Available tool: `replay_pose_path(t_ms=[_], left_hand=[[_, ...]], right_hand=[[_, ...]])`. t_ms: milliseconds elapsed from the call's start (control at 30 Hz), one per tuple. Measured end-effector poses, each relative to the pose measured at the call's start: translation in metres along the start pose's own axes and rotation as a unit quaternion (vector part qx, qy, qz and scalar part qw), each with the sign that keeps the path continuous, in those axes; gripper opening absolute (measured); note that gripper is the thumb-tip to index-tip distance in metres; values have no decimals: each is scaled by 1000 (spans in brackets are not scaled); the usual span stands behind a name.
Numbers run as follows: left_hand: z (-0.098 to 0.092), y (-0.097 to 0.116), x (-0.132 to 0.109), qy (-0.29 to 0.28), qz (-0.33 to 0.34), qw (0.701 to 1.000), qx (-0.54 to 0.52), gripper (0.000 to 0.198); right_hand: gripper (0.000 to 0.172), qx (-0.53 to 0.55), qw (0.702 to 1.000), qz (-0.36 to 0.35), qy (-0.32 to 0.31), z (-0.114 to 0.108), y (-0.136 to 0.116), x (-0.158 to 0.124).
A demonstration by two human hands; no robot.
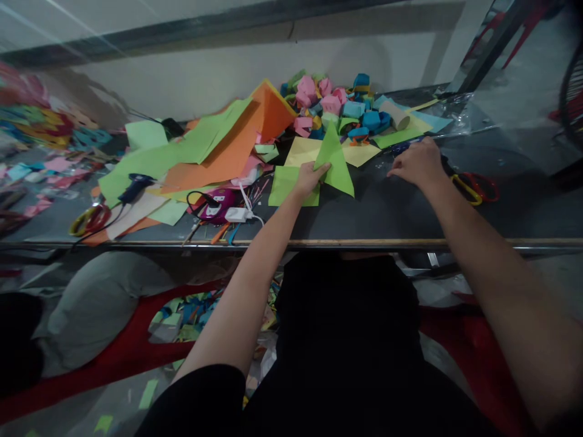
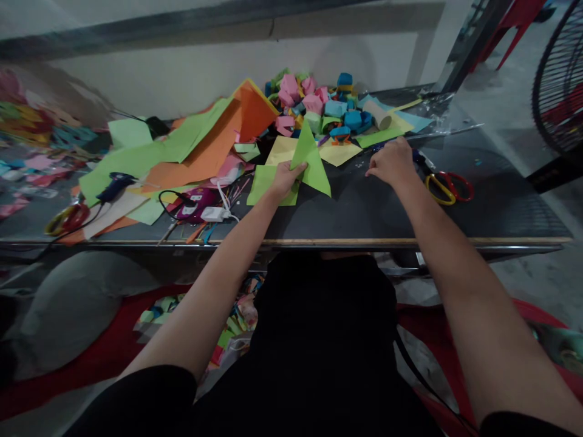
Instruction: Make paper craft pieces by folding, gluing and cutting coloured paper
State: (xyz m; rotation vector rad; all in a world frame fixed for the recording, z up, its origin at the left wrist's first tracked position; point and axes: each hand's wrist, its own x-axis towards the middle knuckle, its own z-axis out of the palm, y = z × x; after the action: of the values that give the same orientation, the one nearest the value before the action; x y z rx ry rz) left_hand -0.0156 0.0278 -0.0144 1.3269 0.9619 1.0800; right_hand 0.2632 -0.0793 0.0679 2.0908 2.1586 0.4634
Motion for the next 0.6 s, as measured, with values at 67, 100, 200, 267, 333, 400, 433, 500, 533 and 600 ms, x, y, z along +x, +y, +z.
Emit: replay_pose_path(t_ms=[67, 100, 200, 267, 333, 400, 433, 500, 533, 600], left_hand=[[1, 2, -1, 4, -6, 1000, -1, 37], [1, 3, -1, 5, -9, 1000, -1, 36], [1, 5, -2, 5, -7, 1000, 2, 35], [1, 5, -2, 2, -2, 1000, 2, 36], [1, 5, -2, -3, 0, 1000, 2, 37], [0, 3, -2, -4, -1, 1000, 4, 37], [0, 2, -2, -5, 0, 1000, 6, 36], [-1, 1, 0, -5, 4, 1000, 10, 35], [-1, 0, 0, -5, 6, 1000, 13, 34], [-2, -1, 1, -1, 7, 1000, 13, 35]], right_hand=[[26, -5, 1000, -4, -14, -3, -3, 0], [25, -3, 1000, -8, -23, -4, -5, 0], [22, 15, 999, -8, -36, -5, -12, 3], [20, 26, 999, 7, -44, -5, -15, 5], [19, 27, 998, 24, -51, -6, -15, 8], [22, 35, 997, 46, -46, -6, -12, 9], [26, 51, 997, 57, -34, -5, -9, 9], [34, 94, 993, 72, 0, -3, -1, 5], [36, 111, 991, 76, 15, -1, 2, 2], [38, 126, 989, 71, 19, 7, 8, -5]])
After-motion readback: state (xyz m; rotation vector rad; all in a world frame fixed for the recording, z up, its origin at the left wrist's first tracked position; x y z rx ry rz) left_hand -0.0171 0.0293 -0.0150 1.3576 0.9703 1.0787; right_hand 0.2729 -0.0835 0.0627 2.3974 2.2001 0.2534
